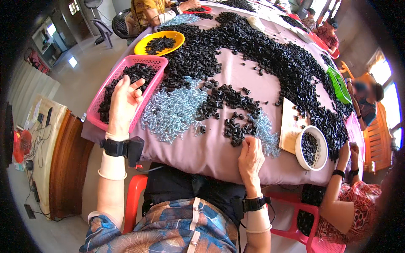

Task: Sorting and inspecting small black plastic or rubber components on a table.

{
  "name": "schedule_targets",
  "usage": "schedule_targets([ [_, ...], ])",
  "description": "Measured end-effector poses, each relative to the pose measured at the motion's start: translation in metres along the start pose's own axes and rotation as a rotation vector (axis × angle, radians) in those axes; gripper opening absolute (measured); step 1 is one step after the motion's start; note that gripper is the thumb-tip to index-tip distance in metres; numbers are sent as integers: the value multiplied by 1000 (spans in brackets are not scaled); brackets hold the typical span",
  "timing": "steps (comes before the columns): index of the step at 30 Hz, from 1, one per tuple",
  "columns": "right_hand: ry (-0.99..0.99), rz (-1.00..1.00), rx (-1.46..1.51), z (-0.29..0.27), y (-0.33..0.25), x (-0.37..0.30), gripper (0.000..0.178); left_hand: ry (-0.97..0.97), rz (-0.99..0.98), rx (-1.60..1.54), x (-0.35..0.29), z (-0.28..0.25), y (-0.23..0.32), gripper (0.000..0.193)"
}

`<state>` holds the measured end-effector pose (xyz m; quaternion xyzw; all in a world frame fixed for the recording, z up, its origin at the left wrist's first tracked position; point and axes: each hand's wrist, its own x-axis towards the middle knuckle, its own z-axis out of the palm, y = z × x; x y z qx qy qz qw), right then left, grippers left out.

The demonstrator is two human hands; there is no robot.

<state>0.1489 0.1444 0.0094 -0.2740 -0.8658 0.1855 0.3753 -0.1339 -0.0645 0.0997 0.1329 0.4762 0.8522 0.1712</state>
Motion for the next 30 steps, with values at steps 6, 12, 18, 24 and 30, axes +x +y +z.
schedule_targets([
  [6,-6,23,-16,-1,-2,0,7,-51,-23,49,-24,31,-41,25],
  [12,0,0,-20,-1,0,-1,8,-401,-249,346,-51,53,-85,6],
  [18,-5,26,-5,0,2,-2,7,-439,24,794,-59,64,-109,4],
  [24,0,20,-6,0,0,-1,7,-489,398,1226,-71,60,-129,19],
  [30,-13,51,19,0,-1,-2,7,-498,378,1193,-71,59,-132,16],
])
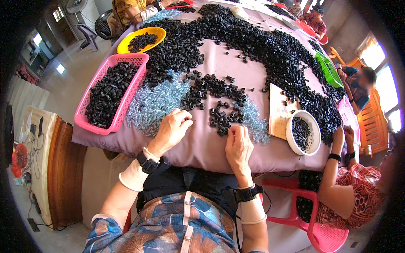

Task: Sorting and inspecting small black plastic or rubber components on a table.

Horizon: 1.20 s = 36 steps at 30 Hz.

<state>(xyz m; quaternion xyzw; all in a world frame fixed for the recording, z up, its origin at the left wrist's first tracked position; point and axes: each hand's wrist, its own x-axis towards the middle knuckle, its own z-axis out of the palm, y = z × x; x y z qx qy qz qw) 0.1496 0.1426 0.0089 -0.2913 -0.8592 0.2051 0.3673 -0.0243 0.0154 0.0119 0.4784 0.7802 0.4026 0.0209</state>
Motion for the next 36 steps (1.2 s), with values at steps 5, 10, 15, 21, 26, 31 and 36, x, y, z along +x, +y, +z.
schedule_targets([
  [5,0,-15,-17,-2,-2,0,6,53,18,-32,1,-2,-1,10],
  [10,-5,-16,-14,-2,-2,1,6,34,-385,-888,0,-26,26,18],
  [15,-6,-36,-6,-3,-5,1,8,-7,-462,-1155,-23,-6,17,17],
  [21,35,-93,138,-5,-21,-3,8,-127,-497,-1332,-37,-10,15,24],
  [26,-204,50,508,-2,-77,-6,9,-120,-509,-1240,-39,-12,21,29],
  [31,-249,61,498,10,-81,-6,9,-196,-445,-1128,-39,-18,27,32],
  [36,-262,145,505,17,-72,-13,6,-292,-410,-1148,-40,-16,22,29],
])
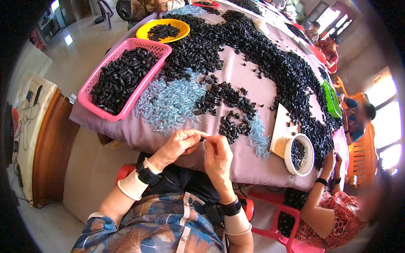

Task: Sorting and inspecting small black plastic or rubber components on a table.

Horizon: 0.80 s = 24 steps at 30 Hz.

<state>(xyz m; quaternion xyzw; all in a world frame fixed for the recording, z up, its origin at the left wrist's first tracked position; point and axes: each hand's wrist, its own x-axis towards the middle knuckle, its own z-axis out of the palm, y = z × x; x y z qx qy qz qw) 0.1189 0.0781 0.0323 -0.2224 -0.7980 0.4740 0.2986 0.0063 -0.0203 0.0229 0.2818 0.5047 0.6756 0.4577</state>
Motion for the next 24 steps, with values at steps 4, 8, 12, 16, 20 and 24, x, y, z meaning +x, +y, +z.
schedule_targets([
  [4,-4,56,64,0,-5,-2,5,-2,22,-17,1,-1,-4,22],
  [8,-41,55,122,1,-1,-1,6,-2,-1,-83,2,-2,-3,16],
  [12,-17,124,243,6,-3,-1,7,3,-2,-106,2,-4,-3,17],
  [16,-25,171,361,8,-3,1,8,-1,-7,-157,0,-8,-3,17],
  [20,-63,112,336,7,0,4,8,-21,-21,-282,2,-11,-8,16],
  [24,-66,-86,180,4,6,10,5,-26,-18,-309,3,-12,-11,16],
])
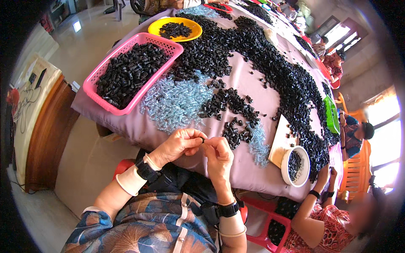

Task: Sorting and inspecting small black plastic or rubber components on a table.

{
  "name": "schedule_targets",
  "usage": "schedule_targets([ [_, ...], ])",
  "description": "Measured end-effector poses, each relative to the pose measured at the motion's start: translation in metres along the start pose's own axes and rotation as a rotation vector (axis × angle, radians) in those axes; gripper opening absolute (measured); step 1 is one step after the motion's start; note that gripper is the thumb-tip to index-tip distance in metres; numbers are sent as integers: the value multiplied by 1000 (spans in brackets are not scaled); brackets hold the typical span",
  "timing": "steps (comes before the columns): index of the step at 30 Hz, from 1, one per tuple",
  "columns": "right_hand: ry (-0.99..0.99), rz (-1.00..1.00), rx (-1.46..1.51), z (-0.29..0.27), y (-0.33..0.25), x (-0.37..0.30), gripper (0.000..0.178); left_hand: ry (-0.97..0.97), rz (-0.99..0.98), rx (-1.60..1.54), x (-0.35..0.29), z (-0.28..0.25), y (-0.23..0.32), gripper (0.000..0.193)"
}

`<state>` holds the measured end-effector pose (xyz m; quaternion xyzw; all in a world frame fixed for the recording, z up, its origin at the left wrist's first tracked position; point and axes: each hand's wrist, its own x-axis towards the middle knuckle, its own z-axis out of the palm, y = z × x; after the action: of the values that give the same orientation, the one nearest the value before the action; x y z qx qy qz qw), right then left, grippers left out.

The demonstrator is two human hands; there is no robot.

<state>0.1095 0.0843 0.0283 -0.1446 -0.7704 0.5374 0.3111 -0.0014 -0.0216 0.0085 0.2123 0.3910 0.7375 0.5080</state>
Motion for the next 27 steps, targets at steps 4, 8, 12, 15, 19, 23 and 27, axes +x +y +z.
schedule_targets([
  [4,-6,171,91,2,-10,2,6,-17,-13,-17,-1,-1,2,16],
  [8,-9,189,154,5,-6,2,8,-18,0,-44,-1,-2,1,17],
  [12,-16,101,101,10,-6,7,8,-43,9,-153,1,-7,-1,17],
  [15,-19,79,63,11,-1,15,5,23,51,-314,2,-12,2,16],
  [19,5,-19,-268,18,-3,36,7,68,83,-440,2,-23,5,14],
  [23,-36,-144,-597,19,24,42,12,18,106,-463,5,-21,-2,14],
  [27,-46,-157,-702,24,23,42,11,33,107,-417,7,-20,-3,14],
])
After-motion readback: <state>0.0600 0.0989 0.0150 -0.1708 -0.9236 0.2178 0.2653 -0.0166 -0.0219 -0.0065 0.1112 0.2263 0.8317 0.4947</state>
